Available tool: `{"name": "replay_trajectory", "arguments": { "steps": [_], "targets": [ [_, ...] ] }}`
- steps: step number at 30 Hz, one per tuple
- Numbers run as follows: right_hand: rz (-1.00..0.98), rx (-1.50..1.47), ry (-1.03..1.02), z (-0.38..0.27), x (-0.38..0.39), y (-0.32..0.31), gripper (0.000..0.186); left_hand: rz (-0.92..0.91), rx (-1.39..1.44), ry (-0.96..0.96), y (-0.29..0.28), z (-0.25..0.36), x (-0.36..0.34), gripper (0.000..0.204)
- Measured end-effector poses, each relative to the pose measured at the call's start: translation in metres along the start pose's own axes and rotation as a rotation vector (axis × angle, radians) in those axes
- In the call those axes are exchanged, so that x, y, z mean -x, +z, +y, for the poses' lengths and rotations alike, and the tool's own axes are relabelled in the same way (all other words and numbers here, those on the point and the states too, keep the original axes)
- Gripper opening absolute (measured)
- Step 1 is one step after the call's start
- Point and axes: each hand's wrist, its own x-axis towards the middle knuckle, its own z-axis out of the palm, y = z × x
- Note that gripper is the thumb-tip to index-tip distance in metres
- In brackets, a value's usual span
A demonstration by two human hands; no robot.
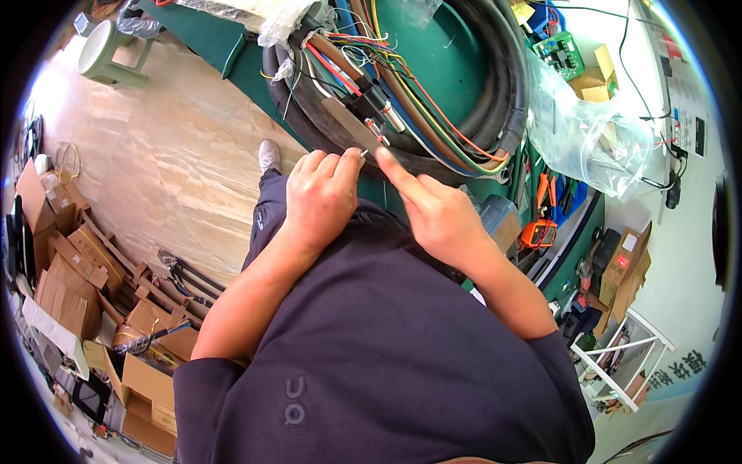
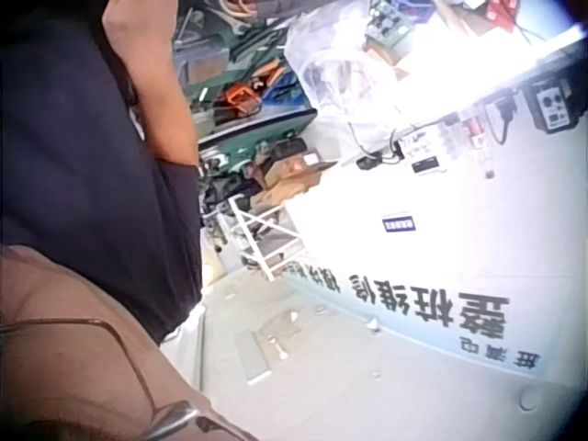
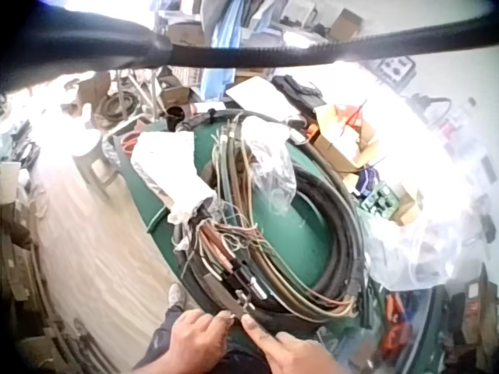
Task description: The person files the metal tips of electrical connectors on a large wiring harness by hand using a small file, while another person assists by holding the cable in place on a workbench.
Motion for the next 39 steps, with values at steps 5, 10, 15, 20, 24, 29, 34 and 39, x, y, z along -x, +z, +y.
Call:
{"name": "replay_trajectory", "arguments": {
  "steps": [5,10,15,20,24,29,34,39],
  "targets": [
    [-0.106,0.054,0.056,0.004,0.047,-0.024,0.074,0.01,0.023,-0.006,-0.002,0.002,0.001,0.02],
    [-0.07,0.055,0.017,0.009,0.03,-0.005,0.073,0.014,-0.018,0.045,0.001,0.001,0.001,0.016],
    [0.008,-0.016,-0.024,0.005,0.009,-0.004,0.071,0.025,-0.049,0.059,-0.001,0.002,-0.002,0.017],
    [-0.052,0.067,0.014,0.009,0.044,-0.016,0.071,0.032,-0.023,0.04,0.0,0.003,0.0,0.016],
    [-0.014,0.053,-0.011,0.012,0.016,0.006,0.072,0.009,-0.05,0.044,0.002,-0.001,0.002,0.016],
    [-0.009,0.054,-0.022,0.007,0.02,-0.007,0.073,0.029,-0.024,0.034,0.0,0.0,0.002,0.021],
    [-0.088,0.09,0.033,0.01,0.049,-0.011,0.072,0.024,-0.015,0.046,-0.002,0.001,-0.002,0.021],
    [0.013,0.031,-0.028,0.008,0.004,0.004,0.071,0.045,-0.051,0.092,0.002,-0.001,0.001,0.018]
  ]
}}
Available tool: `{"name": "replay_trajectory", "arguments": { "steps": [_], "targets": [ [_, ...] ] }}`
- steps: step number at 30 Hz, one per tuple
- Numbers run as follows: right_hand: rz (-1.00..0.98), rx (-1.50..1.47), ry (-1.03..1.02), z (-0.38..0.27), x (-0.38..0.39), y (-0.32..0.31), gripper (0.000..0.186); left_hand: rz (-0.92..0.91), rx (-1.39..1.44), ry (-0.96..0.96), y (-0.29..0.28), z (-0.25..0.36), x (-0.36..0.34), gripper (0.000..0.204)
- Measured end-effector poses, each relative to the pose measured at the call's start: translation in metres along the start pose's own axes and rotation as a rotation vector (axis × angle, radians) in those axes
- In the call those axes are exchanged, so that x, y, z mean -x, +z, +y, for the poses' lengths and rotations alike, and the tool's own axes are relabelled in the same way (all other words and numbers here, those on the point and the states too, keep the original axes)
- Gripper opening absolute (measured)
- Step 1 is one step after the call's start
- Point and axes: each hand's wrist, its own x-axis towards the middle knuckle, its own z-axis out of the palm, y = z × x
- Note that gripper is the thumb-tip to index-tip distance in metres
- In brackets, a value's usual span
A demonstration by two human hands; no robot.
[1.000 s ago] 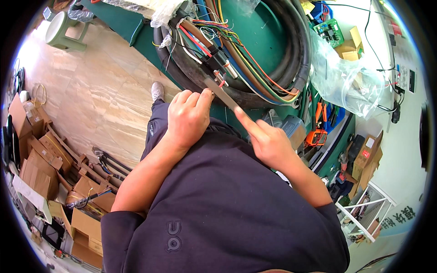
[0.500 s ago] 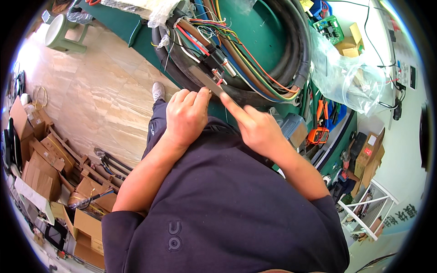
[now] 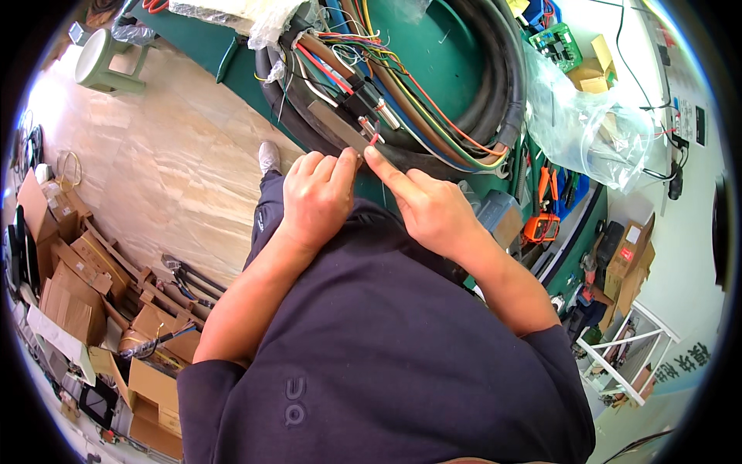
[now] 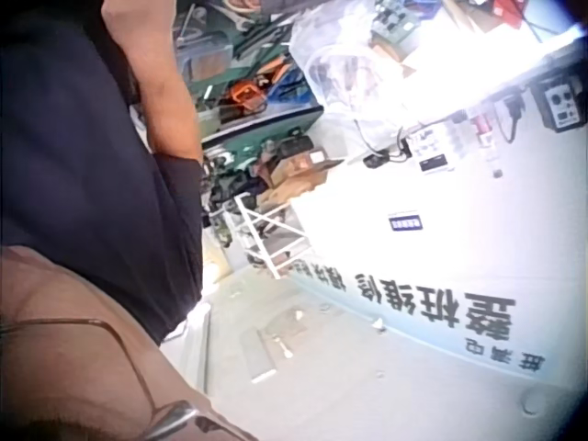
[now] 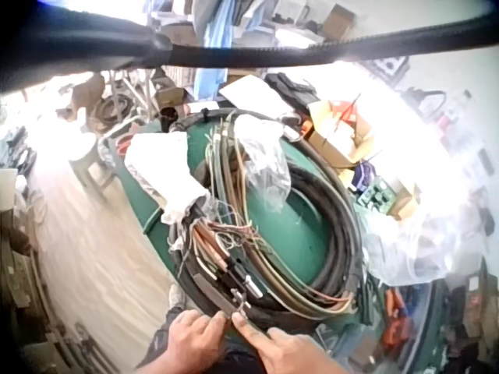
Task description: The person files the metal tips of electrical connectors on a large wiring harness by hand using a small file, while another person assists by holding the cable in place on a workbench.
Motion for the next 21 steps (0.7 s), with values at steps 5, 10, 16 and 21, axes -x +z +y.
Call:
{"name": "replay_trajectory", "arguments": {
  "steps": [5,10,16,21],
  "targets": [
    [-0.08,0.081,0.038,-0.004,0.034,-0.028,0.072,0.007,0.013,-0.026,-0.002,-0.002,-0.002,0.021],
    [-0.04,0.024,0.023,0.001,0.022,-0.005,0.072,0.011,0.008,0.007,0.001,-0.002,-0.001,0.016],
    [0.053,-0.051,-0.008,0.0,0.007,-0.01,0.071,0.0,0.01,-0.022,-0.004,-0.002,-0.004,0.018],
    [-0.038,0.03,0.031,0.0,0.036,-0.016,0.071,0.006,0.021,-0.008,-0.003,-0.002,-0.004,0.018]
  ]
}}
